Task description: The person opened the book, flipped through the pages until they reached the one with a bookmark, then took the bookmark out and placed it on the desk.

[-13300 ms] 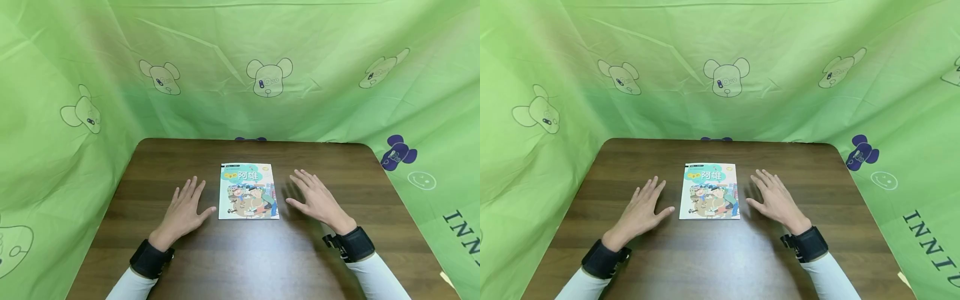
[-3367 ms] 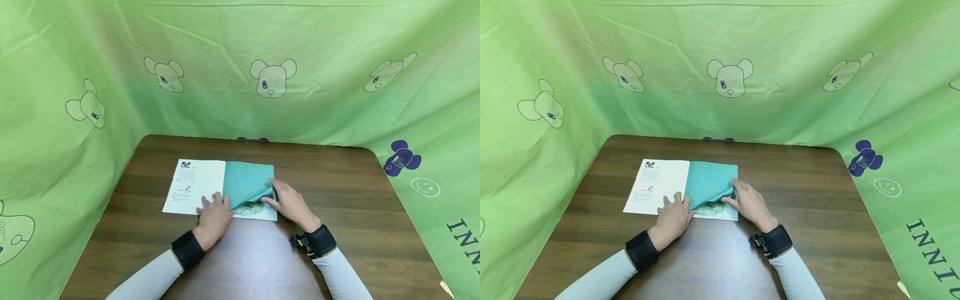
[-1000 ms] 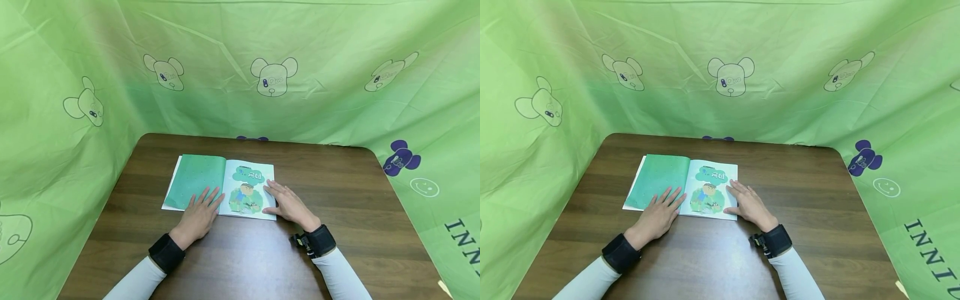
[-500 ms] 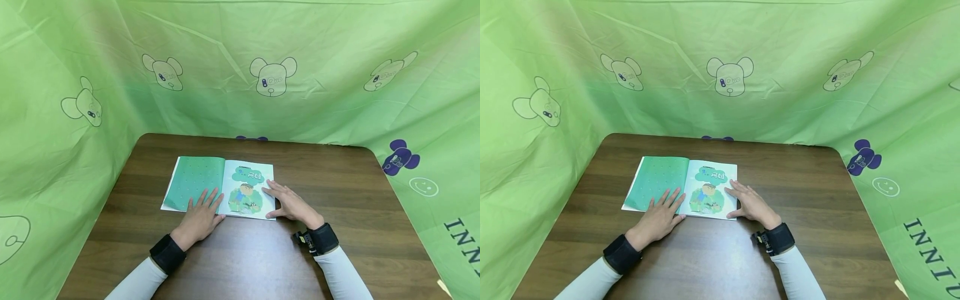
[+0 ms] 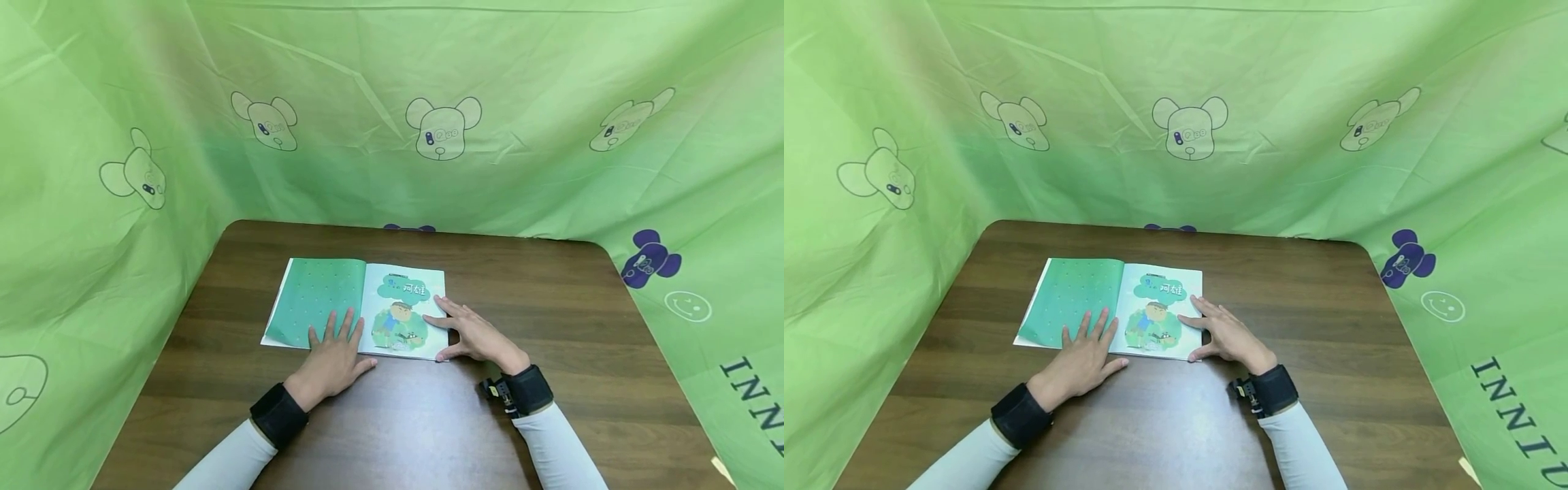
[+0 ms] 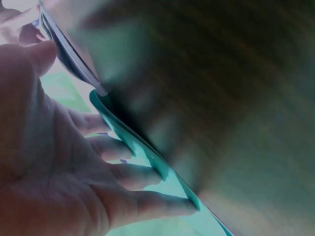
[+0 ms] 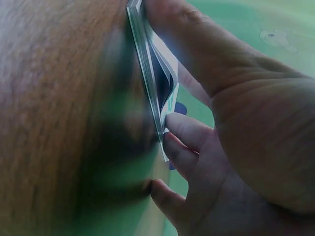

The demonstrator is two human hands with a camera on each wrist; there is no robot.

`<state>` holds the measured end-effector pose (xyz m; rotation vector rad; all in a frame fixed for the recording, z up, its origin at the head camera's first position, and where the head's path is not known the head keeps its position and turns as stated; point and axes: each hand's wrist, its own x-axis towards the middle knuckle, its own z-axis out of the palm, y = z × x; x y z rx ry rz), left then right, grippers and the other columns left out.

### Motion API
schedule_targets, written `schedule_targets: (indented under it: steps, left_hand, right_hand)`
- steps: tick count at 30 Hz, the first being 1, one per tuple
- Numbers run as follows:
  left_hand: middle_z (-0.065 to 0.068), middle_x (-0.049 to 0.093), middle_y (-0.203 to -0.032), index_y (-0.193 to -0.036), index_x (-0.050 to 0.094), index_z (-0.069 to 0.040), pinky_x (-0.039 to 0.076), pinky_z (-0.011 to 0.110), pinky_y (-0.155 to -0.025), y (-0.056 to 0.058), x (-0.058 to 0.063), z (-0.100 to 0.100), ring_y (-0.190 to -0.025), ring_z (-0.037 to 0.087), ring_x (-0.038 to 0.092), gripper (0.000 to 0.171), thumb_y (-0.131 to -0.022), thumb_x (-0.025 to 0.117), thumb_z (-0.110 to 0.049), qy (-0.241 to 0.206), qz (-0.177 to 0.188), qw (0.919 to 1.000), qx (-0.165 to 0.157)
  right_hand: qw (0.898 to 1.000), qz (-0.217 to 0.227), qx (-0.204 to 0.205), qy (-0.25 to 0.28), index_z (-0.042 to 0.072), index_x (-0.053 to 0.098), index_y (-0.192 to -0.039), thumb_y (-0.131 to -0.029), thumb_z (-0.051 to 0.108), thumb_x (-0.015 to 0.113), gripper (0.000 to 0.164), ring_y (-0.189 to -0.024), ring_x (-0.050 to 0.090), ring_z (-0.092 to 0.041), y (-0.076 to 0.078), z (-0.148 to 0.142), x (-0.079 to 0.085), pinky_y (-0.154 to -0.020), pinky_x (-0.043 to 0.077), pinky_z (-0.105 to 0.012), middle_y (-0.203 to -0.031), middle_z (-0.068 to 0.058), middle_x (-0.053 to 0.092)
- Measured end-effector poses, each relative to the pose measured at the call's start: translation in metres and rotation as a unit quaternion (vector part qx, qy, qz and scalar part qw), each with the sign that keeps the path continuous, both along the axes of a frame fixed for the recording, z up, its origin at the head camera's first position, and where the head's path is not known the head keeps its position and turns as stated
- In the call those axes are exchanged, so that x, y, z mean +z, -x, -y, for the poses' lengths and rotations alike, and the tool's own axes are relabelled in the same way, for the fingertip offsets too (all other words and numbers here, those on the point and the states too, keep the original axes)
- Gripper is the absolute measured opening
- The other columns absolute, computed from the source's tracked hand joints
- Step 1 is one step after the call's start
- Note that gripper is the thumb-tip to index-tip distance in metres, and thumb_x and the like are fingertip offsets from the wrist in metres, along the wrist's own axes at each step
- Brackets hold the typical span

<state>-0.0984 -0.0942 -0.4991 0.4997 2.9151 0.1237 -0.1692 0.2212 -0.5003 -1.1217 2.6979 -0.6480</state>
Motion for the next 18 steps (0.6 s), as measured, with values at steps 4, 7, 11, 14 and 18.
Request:
schedule_targets:
  steps: [4, 7, 11, 14, 18]
  left_hand:
    - [0.019, 0.016, -0.163, -0.157, 0.027, -0.011, 0.027, 0.077, -0.099, 0.0002, -0.0003, -0.0015, -0.145, 0.049, 0.015, 0.087, -0.093, 0.033, -0.069, 0.003, -0.002, 1.0000, 0.003]
    - [0.019, 0.015, -0.163, -0.157, 0.026, -0.011, 0.026, 0.077, -0.099, 0.0005, -0.0010, -0.0023, -0.145, 0.049, 0.015, 0.087, -0.093, 0.034, -0.069, 0.007, -0.002, 1.0000, 0.006]
    - [0.019, 0.014, -0.164, -0.157, 0.026, -0.010, 0.025, 0.077, -0.099, 0.0011, -0.0026, -0.0035, -0.145, 0.049, 0.014, 0.088, -0.093, 0.033, -0.069, 0.010, -0.004, 0.9999, 0.009]
    - [0.019, 0.015, -0.163, -0.157, 0.028, -0.010, 0.026, 0.077, -0.098, 0.0020, -0.0036, -0.0053, -0.144, 0.049, 0.015, 0.088, -0.093, 0.031, -0.070, 0.010, -0.005, 0.9998, 0.015]
    - [0.020, 0.019, -0.162, -0.156, 0.031, -0.010, 0.029, 0.077, -0.096, 0.0030, -0.0032, -0.0085, -0.144, 0.050, 0.017, 0.088, -0.093, 0.031, -0.071, 0.010, -0.009, 0.9997, 0.022]
  right_hand:
    - [1.000, -0.021, -0.001, 0.003, 0.014, 0.059, -0.139, -0.071, 0.046, 0.078, 0.077, -0.142, 0.031, -0.040, 0.0011, 0.0004, -0.0019, -0.108, 0.030, -0.063, -0.155, -0.026, 0.032]
    - [0.999, -0.035, -0.001, 0.004, 0.014, 0.061, -0.136, -0.074, 0.046, 0.077, 0.072, -0.141, 0.033, -0.039, 0.0016, 0.0010, -0.0028, -0.108, 0.032, -0.059, -0.154, -0.027, 0.034]
    - [0.999, -0.043, -0.010, 0.010, 0.015, 0.063, -0.134, -0.076, 0.045, 0.075, 0.066, -0.141, 0.035, -0.038, 0.0014, 0.0024, -0.0030, -0.108, 0.033, -0.057, -0.153, -0.025, 0.037]
    - [0.998, -0.053, -0.020, 0.011, 0.015, 0.065, -0.132, -0.079, 0.044, 0.074, 0.062, -0.140, 0.037, -0.037, 0.0008, 0.0044, -0.0036, -0.107, 0.035, -0.056, -0.152, -0.025, 0.040]
    - [0.997, -0.070, -0.034, 0.011, 0.015, 0.068, -0.128, -0.081, 0.043, 0.072, 0.055, -0.137, 0.041, -0.036, -0.0004, 0.0075, -0.0043, -0.106, 0.039, -0.053, -0.149, -0.025, 0.044]
